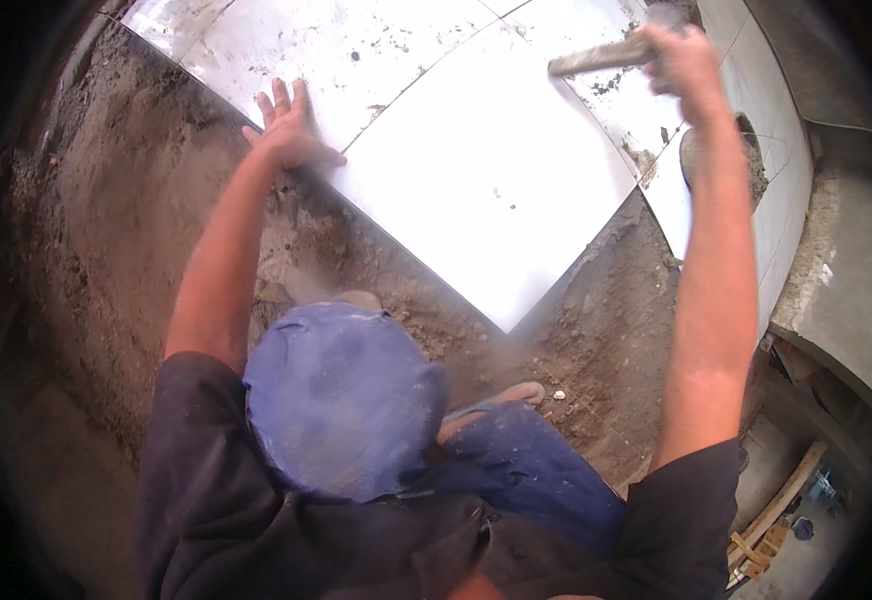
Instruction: The person scoops cement from a bucket and spreads it on the floor using a trowel. They then place a white ceramic tile onto the cement bed, press it down, and tap it with a wooden block to level it. The person continues to spread cement and adjust the tile placement.
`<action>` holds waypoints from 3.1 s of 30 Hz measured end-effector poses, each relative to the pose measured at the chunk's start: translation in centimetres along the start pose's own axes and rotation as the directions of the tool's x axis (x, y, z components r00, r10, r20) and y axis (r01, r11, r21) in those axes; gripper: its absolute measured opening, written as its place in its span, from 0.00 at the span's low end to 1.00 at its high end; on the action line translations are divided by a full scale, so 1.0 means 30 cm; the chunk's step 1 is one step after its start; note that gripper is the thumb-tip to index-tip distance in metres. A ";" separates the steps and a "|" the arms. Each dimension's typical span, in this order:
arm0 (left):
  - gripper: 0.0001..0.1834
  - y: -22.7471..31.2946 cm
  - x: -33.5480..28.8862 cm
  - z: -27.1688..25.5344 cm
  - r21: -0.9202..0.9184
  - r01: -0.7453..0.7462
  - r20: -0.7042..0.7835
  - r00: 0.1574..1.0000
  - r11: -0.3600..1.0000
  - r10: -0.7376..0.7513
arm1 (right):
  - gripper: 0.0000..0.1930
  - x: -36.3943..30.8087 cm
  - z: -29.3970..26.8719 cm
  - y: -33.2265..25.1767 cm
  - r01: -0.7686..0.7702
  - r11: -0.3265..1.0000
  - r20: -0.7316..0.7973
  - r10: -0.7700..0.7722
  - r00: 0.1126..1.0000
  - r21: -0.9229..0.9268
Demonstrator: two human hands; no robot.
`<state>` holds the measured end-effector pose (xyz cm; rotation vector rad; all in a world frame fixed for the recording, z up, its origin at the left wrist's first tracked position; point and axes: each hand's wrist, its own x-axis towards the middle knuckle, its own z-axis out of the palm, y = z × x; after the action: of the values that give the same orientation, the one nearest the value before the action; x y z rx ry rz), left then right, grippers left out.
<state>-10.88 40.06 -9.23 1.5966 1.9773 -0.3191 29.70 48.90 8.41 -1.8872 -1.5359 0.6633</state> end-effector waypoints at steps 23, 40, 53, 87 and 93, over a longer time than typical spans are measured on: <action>0.80 -0.006 -0.005 -0.017 0.004 0.042 -0.008 0.999 0.999 -0.042 | 0.13 -0.074 0.127 -0.089 0.030 1.000 0.092 -0.031 0.995 0.009; 0.77 -0.010 -0.023 -0.012 -0.011 -0.024 -0.069 0.997 1.000 0.023 | 0.14 -0.132 0.138 -0.092 0.046 0.999 -0.012 -0.046 0.999 -0.008; 0.81 -0.010 -0.035 -0.008 -0.062 -0.006 -0.039 0.999 0.998 0.003 | 0.16 -0.133 0.199 -0.102 0.057 0.996 0.000 -0.057 0.998 0.069; 0.76 -0.105 0.111 0.158 0.064 -0.122 -0.255 0.958 0.990 0.134 | 0.13 -0.446 -0.231 0.304 -0.194 0.978 -0.230 0.173 0.958 -0.074; 0.76 -0.203 0.168 0.180 0.141 -0.140 -0.342 0.922 0.980 0.181 | 0.13 -0.494 -0.252 0.359 -0.186 0.979 -0.240 0.200 0.950 0.080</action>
<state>-15.78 39.80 -17.45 1.9928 2.0989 -0.0825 39.34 31.78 5.84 -2.0094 -1.1761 0.5257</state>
